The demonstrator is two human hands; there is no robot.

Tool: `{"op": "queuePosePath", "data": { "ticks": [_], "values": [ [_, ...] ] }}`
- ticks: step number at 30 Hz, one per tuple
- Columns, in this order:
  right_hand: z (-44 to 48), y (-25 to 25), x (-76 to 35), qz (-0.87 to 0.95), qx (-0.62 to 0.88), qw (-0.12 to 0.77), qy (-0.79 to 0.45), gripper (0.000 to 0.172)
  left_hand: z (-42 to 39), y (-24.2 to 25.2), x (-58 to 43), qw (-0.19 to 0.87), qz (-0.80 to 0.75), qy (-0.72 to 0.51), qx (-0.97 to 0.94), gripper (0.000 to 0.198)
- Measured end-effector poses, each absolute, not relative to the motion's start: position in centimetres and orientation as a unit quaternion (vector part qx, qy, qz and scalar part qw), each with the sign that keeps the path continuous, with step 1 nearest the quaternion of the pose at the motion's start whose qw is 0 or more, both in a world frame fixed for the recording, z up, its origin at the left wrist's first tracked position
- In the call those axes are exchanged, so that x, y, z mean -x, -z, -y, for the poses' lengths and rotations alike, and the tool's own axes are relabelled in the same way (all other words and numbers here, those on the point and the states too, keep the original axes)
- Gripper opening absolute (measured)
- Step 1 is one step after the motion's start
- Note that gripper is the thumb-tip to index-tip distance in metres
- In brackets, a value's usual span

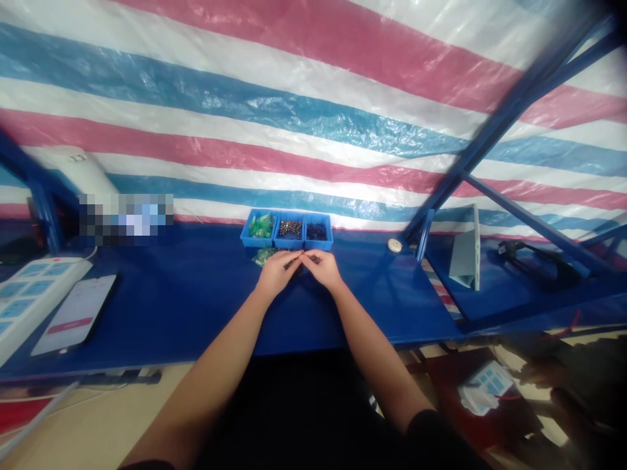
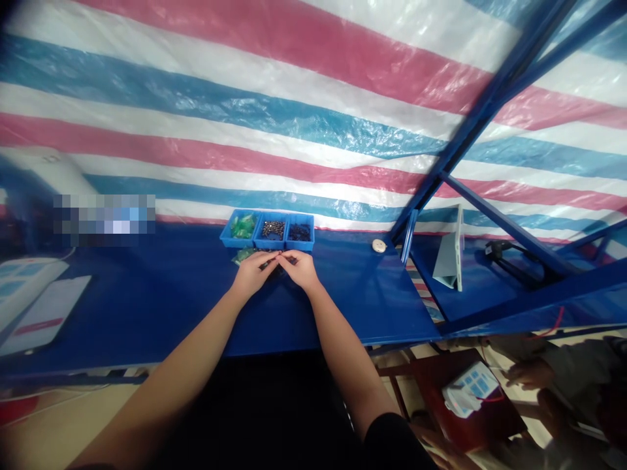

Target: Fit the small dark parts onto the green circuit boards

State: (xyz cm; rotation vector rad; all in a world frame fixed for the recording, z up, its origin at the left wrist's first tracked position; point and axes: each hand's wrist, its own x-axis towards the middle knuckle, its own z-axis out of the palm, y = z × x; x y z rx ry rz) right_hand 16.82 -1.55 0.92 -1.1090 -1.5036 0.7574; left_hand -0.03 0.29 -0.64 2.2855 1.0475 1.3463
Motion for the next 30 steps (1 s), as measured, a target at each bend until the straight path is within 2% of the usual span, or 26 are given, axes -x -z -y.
{"op": "queuePosePath", "data": {
  "ticks": [6,16,30],
  "values": [
    [1.47,-0.81,-16.86,0.622,0.49,0.528,-0.307,0.032,-0.3,0.62,0.05,0.141,-0.362,-0.456,-0.801,0.026],
    [1.38,-0.74,-16.8,0.624,0.469,0.529,-0.333,0.027,-0.06,0.33,-0.21,0.135,-0.405,-0.454,-0.782,0.027],
    [1.19,-0.6,-17.08,0.647,0.48,0.532,-0.262,0.021,-0.13,-0.05,-0.03,0.151,-0.445,-0.439,-0.766,0.028]
  ]
}}
